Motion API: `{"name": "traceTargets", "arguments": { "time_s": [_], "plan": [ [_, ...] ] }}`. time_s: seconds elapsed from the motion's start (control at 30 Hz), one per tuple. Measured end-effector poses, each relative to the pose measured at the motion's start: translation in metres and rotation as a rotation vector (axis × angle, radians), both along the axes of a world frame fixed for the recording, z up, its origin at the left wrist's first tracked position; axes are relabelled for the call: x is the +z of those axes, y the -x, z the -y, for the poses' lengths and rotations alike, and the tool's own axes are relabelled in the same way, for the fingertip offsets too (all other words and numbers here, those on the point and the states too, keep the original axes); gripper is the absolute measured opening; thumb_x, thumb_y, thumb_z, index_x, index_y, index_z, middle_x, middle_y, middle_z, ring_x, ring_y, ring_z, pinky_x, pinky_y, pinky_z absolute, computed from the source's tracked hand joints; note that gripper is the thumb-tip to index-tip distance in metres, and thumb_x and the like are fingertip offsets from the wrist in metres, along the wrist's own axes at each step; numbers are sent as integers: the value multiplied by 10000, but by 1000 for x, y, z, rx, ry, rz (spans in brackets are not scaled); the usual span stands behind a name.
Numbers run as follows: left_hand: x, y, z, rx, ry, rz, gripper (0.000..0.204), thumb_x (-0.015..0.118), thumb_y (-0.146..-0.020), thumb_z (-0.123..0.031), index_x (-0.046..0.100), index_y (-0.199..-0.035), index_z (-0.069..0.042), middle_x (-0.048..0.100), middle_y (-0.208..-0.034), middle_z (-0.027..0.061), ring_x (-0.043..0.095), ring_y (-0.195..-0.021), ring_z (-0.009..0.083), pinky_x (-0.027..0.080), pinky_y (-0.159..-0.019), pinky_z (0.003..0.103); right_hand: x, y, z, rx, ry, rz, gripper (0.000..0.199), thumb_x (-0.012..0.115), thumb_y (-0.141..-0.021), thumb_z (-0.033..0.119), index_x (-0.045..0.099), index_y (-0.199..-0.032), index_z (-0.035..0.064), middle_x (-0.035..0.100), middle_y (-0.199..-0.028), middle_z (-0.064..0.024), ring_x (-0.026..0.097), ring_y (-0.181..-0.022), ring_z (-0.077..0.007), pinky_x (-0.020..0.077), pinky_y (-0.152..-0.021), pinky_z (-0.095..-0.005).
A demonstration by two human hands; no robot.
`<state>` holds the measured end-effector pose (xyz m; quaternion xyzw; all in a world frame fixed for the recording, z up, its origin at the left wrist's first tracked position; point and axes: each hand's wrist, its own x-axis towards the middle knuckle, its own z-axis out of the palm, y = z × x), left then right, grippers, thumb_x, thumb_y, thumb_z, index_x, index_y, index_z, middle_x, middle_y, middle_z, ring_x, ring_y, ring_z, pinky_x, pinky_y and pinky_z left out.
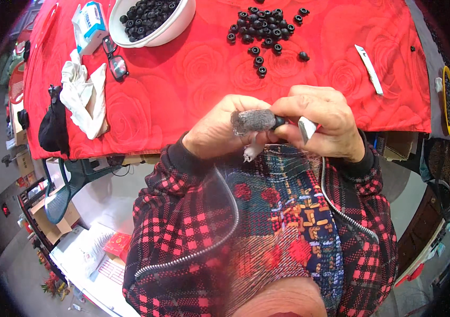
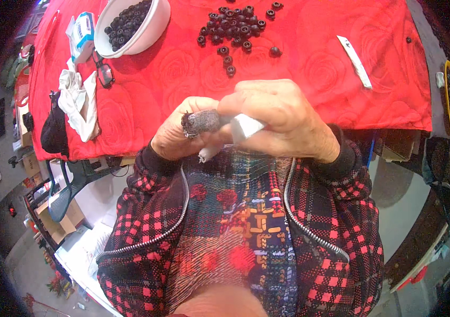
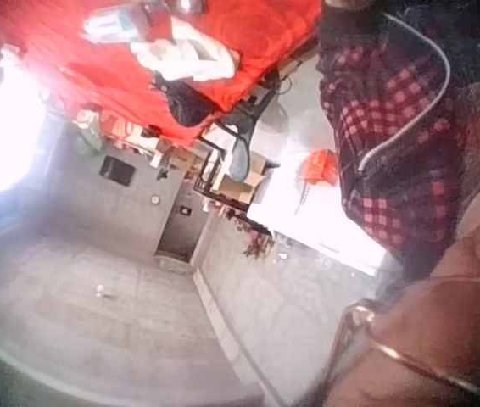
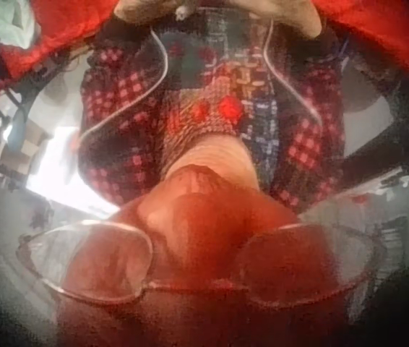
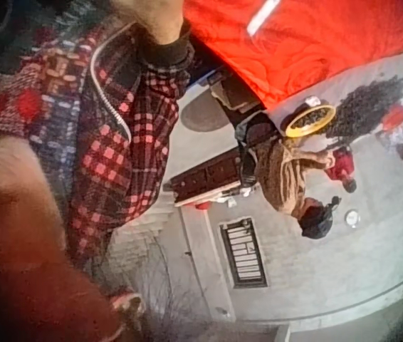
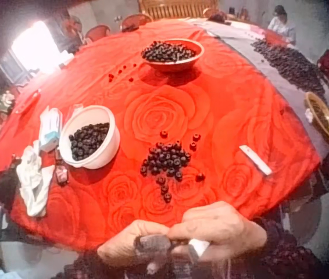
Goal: The person sits at a table and uses a small metal tool to remove the pits from black olives one by one. They hold an olive in their left hand and use the tool in their right hand to extract the pit, then place the pitted olive onto the red tablecloth. The process is repeated continuously throughout the clip.
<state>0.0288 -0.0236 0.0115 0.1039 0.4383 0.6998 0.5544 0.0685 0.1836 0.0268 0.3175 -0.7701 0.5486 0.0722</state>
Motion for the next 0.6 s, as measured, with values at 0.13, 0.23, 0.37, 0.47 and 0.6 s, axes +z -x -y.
{"name": "traceTargets", "arguments": {
  "time_s": [0.13, 0.23, 0.37, 0.47, 0.6],
  "plan": [
    [-5, -4, -3, 104, -94, 83, 309, 655, -839, -216, 593, -1034, 16, 627, -866, 41, 575, -659, 79, 445, -513, 204, 6, -4, 0, -85, -32, -66, 302, 721, -675, 39, 629, -957, -20, 560, -673, -92, 520, -545, -218, 398, -476, -329],
    [8, -9, -16, 300, -93, 186, 220, 526, -834, 53, 601, -1037, 9, 614, -851, 39, 568, -746, 38, 473, -605, 179, 2, -7, 7, -266, -64, -202, 260, 701, -693, 24, 621, -937, -17, 534, -661, -96, 548, -573, -242, 417, -481, -333],
    [5, -11, -9, 332, -84, 14, 275, 556, -834, 1, 578, -1107, 15, 613, -921, 58, 577, -771, 68, 481, -616, 188, 0, -14, 8, -318, -84, -179, 329, 705, -698, 40, 591, -1000, -26, 556, -685, -93, 559, -596, -239, 437, -523, -328],
    [5, -8, -6, 324, -118, 90, 393, 652, -803, -109, 544, -1153, 30, 625, -985, 76, 613, -757, 112, 488, -576, 189, 10, -21, 0, -283, 47, 149, 390, 673, -767, 115, 523, -1095, -33, 595, -837, -112, 596, -731, -236, 464, -657, -314],
    [6, -10, -11, 335, -111, 80, 387, 652, -800, -101, 552, -1145, 43, 614, -929, 74, 589, -721, 108, 462, -557, 183, 7, -18, 1, -242, 185, 429, 253, 549, -888, 126, 524, -1091, -23, 587, -912, -143, 603, -815, -240, 460, -732, -310]
  ]
}}
